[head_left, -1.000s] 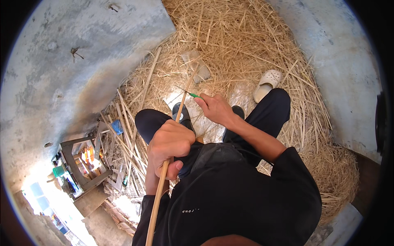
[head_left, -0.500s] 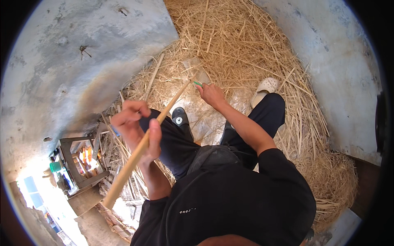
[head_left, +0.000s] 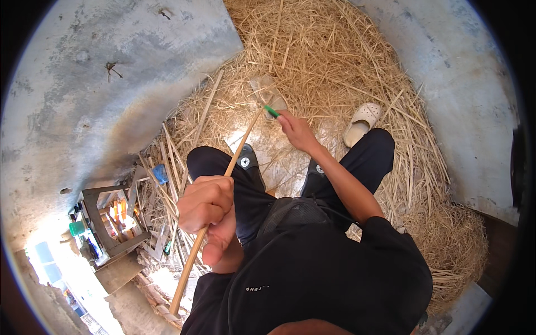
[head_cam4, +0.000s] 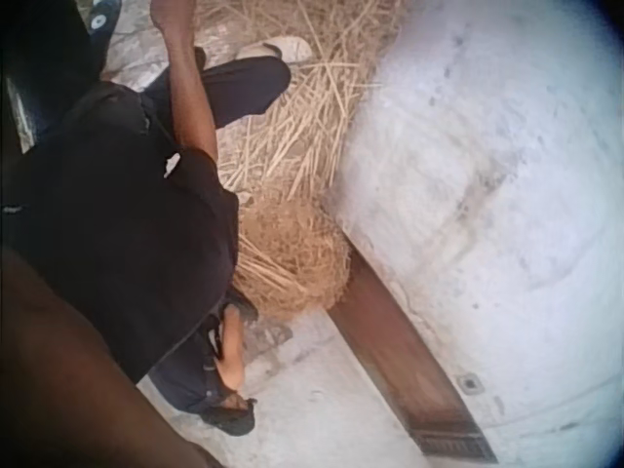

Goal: The person strips a long wooden stick with a small knife while sitting on the floor surrounded by straw.

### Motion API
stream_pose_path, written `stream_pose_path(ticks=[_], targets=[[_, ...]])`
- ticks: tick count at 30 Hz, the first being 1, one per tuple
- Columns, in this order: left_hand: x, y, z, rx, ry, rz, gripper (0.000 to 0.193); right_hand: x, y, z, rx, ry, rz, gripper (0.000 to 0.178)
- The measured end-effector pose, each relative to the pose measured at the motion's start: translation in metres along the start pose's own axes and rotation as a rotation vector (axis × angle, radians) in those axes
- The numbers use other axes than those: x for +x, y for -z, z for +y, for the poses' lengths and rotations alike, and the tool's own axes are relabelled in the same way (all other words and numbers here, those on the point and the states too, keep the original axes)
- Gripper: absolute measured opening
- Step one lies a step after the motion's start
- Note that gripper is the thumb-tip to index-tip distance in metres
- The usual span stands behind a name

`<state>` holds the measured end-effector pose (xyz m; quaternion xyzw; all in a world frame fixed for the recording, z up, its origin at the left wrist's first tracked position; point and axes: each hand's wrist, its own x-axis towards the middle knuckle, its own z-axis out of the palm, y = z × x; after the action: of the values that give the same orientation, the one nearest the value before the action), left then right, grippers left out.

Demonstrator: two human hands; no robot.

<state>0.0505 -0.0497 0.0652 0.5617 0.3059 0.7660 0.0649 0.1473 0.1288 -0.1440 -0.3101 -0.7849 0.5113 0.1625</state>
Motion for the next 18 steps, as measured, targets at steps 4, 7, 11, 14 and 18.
stream_pose_path(ticks=[4,7,11,14,18], targets=[[0.01,0.008,-0.003,-0.104,-0.011,-0.089,0.069,-0.03,0.005,-0.052,-0.191,0.135,-0.006,0.033],[0.021,0.004,-0.004,-0.19,-0.004,-0.22,0.072,-0.037,0.001,-0.057,-0.208,0.136,0.08,0.029],[0.024,0.007,-0.009,-0.234,0.033,-0.295,0.073,-0.034,-0.015,-0.036,-0.325,0.227,0.175,0.025],[0.025,0.017,-0.007,-0.235,0.034,-0.314,0.074,-0.02,-0.025,-0.029,-0.469,0.24,0.22,0.026],[0.023,0.016,0.002,-0.216,0.076,-0.308,0.074,-0.015,-0.036,0.036,-0.708,0.182,0.196,0.023]])
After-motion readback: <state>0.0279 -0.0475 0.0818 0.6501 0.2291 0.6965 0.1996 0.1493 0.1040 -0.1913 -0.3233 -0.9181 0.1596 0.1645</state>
